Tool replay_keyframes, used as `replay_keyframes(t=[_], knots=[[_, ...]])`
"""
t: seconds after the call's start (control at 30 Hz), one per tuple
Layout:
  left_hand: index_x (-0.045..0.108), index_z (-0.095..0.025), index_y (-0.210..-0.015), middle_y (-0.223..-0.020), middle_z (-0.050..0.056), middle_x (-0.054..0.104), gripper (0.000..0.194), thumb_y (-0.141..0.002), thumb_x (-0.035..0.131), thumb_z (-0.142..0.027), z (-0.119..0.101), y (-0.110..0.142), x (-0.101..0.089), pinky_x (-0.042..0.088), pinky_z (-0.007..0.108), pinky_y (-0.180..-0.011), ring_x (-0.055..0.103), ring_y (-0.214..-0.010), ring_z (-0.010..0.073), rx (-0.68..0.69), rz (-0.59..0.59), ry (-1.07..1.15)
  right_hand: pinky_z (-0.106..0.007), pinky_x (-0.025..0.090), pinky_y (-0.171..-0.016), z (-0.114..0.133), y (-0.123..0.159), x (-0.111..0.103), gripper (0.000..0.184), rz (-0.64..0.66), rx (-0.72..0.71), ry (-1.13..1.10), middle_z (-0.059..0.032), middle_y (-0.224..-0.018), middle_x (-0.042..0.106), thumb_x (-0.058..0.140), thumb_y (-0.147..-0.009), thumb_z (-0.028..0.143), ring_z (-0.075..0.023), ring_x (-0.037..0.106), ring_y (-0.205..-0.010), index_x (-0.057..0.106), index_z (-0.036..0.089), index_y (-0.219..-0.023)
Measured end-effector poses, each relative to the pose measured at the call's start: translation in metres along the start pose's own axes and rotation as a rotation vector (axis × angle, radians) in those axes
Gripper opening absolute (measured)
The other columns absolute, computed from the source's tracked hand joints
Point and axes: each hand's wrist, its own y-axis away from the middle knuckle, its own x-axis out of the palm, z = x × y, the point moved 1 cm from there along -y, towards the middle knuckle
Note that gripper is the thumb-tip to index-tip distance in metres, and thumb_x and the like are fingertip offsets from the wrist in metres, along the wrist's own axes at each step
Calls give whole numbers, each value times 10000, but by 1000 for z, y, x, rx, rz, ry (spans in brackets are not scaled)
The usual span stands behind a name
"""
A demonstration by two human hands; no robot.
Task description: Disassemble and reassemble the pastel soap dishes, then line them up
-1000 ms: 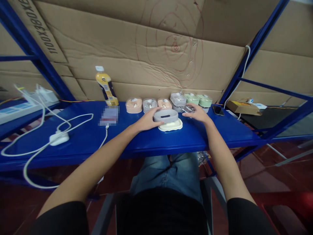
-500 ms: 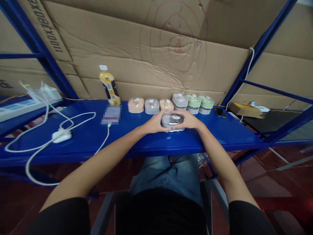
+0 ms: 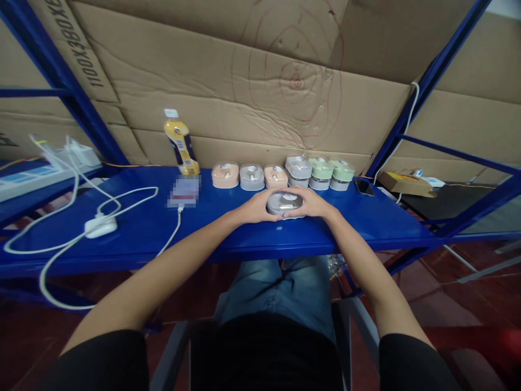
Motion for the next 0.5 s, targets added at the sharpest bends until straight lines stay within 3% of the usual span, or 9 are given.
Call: replay_keyframes(t=[0.13, 0.23, 0.37, 0.5], knots=[[559, -201, -1554, -1603, 191, 634, 905, -768, 888, -506, -1, 2, -1, 467, 610, -1264, 613, -1483, 410, 7, -22, 8, -601, 506, -1213, -3, 1, 2, 1017, -15, 24, -13, -115, -1458, 721, 957, -643, 763, -393, 669, -1365, 686, 321, -1519], [575, -180, -1527, -1573, 206, 649, 911, -756, 895, -545, -4, 1, -9, 473, 600, -1260, 618, -1470, 422, -75, -99, -24, -612, 507, -1215, -9, 3, -6, 1052, -161, 89, -58, -149, -1529, 682, 881, -681, 847, -408, 647, -1404, 648, 285, -1539], [508, -149, -1563, -1602, 241, 595, 946, -790, 878, -551, -1, -17, -27, 432, 602, -1285, 573, -1504, 428, -233, -358, -150, -567, 567, -1134, -21, 9, -28, 721, -534, 230, -89, -162, -1392, 743, 496, -1006, 824, -346, 707, -1288, 712, 247, -1382], [432, -168, -1591, -1578, 257, 567, 973, -802, 874, -529, 11, -56, -37, 435, 651, -1254, 520, -1531, 470, -416, -624, -282, -535, 574, -1084, -31, 13, -41, 614, -729, 345, -14, -146, -1193, 781, 409, -1067, 738, -319, 733, -1145, 746, 242, -1200]])
